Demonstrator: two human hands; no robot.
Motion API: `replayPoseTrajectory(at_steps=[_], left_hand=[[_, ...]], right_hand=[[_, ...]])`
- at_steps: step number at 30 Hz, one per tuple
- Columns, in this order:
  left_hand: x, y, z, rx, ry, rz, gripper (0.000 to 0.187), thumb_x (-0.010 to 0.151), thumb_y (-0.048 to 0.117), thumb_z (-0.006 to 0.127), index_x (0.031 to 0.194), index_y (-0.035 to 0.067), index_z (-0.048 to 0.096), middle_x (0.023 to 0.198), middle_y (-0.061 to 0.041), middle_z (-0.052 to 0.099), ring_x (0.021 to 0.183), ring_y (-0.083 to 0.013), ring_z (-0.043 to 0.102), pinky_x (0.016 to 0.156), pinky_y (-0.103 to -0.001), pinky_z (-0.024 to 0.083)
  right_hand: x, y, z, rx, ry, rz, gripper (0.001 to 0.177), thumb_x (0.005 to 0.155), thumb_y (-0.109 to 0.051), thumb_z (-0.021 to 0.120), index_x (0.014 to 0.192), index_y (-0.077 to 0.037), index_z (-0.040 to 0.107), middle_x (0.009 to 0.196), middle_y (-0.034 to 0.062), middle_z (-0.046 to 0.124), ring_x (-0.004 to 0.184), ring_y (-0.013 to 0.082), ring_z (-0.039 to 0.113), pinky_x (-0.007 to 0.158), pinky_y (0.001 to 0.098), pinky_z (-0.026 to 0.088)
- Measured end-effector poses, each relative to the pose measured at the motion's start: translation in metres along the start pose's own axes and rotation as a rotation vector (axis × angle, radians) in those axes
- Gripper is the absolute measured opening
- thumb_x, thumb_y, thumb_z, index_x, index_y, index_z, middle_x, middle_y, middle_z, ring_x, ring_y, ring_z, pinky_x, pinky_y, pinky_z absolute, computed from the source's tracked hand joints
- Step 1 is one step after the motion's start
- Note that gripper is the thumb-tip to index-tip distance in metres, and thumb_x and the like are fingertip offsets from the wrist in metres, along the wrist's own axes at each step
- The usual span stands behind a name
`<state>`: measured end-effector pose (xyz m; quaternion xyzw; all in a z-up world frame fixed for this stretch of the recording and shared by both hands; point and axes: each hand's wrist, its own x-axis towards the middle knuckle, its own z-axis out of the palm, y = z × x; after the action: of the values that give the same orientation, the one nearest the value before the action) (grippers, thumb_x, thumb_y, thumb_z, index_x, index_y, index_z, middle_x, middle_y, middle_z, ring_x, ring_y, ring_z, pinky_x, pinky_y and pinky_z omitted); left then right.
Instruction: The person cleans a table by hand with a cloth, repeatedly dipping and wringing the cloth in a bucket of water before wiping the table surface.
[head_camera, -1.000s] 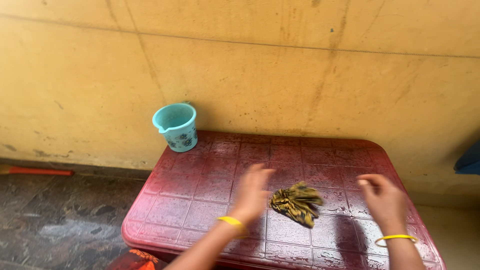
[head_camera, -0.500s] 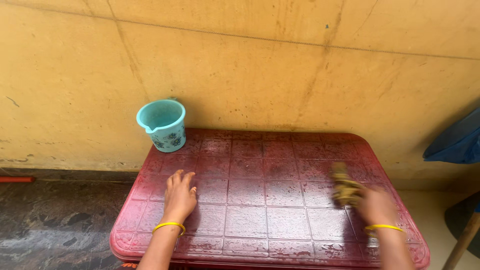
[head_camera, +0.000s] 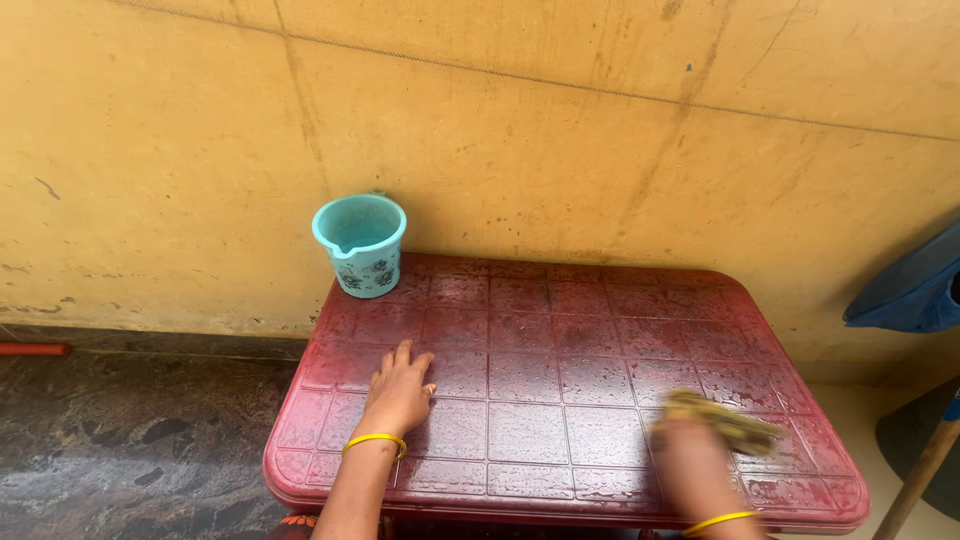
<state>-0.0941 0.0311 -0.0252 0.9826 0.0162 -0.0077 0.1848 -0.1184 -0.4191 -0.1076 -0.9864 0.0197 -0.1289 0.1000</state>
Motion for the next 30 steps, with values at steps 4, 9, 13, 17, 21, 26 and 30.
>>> replayPoseTrajectory(at_steps=[4, 9, 13, 17, 21, 26, 30], left_hand=[[-0.002, -0.005, -0.002, 0.016, -0.061, -0.011, 0.052, 0.090, 0.024, 0.072, 0.140, 0.017, 0.057, 0.160, -0.013, 0.033, 0.147, -0.0327, 0.033, 0.118, -0.044, 0.034], [-0.002, -0.009, -0.003, 0.016, -0.070, 0.013, 0.054, 0.090, 0.025, 0.073, 0.141, 0.018, 0.056, 0.159, -0.014, 0.035, 0.147, -0.0328, 0.032, 0.117, -0.044, 0.033], [-0.002, -0.009, -0.004, 0.031, -0.106, 0.015, 0.054, 0.092, 0.026, 0.072, 0.142, 0.018, 0.055, 0.160, -0.015, 0.035, 0.147, -0.0329, 0.033, 0.118, -0.044, 0.033], [-0.001, -0.006, -0.006, -0.005, -0.128, -0.002, 0.052, 0.092, 0.026, 0.072, 0.141, 0.018, 0.056, 0.160, -0.015, 0.034, 0.148, -0.0335, 0.031, 0.120, -0.046, 0.030], [0.002, -0.007, -0.003, -0.040, -0.075, 0.021, 0.048, 0.092, 0.024, 0.072, 0.138, 0.014, 0.059, 0.157, -0.017, 0.037, 0.146, -0.0351, 0.033, 0.117, -0.048, 0.032], [0.003, -0.008, -0.006, -0.088, -0.063, 0.028, 0.036, 0.095, 0.020, 0.068, 0.129, 0.007, 0.065, 0.152, -0.018, 0.046, 0.143, -0.0352, 0.039, 0.115, -0.048, 0.037], [0.007, -0.006, -0.013, -0.189, -0.027, -0.015, 0.048, 0.097, 0.023, 0.063, 0.142, 0.010, 0.053, 0.152, -0.017, 0.044, 0.141, -0.0359, 0.041, 0.114, -0.049, 0.036]], right_hand=[[-0.052, -0.146, 0.010, 0.271, -0.075, -0.443, 0.035, 0.071, -0.002, 0.065, 0.105, -0.003, 0.069, 0.112, 0.0270, 0.066, 0.107, 0.0445, 0.064, 0.094, 0.0527, 0.052], [-0.024, -0.191, -0.022, 0.803, -0.750, -0.166, 0.024, 0.087, -0.010, 0.072, 0.111, -0.010, 0.068, 0.092, 0.0101, 0.078, 0.082, 0.0185, 0.077, 0.075, 0.0320, 0.063], [0.079, -0.116, -0.083, 0.614, -0.603, 0.084, 0.031, 0.091, -0.024, 0.076, 0.120, -0.022, 0.065, 0.094, 0.0001, 0.079, 0.070, 0.0131, 0.073, 0.054, 0.0299, 0.055], [0.145, -0.054, -0.138, 0.198, -0.067, 0.113, 0.046, 0.090, -0.038, 0.068, 0.132, -0.018, 0.068, 0.118, 0.0059, 0.076, 0.091, 0.0253, 0.077, 0.084, 0.0414, 0.059], [0.174, -0.018, -0.088, 0.061, -0.224, 0.215, 0.050, 0.093, -0.051, 0.064, 0.133, -0.024, 0.076, 0.123, 0.0097, 0.081, 0.112, 0.0290, 0.077, 0.106, 0.0440, 0.056], [0.182, -0.026, 0.027, -0.207, -0.371, 0.089, 0.057, 0.093, -0.060, 0.062, 0.137, -0.025, 0.066, 0.131, 0.0148, 0.068, 0.125, 0.0335, 0.063, 0.107, 0.0450, 0.050], [0.216, -0.099, 0.063, -0.128, -0.207, 0.009, 0.047, 0.095, -0.048, 0.060, 0.134, -0.022, 0.069, 0.129, 0.0158, 0.071, 0.123, 0.0370, 0.063, 0.106, 0.0486, 0.050]])
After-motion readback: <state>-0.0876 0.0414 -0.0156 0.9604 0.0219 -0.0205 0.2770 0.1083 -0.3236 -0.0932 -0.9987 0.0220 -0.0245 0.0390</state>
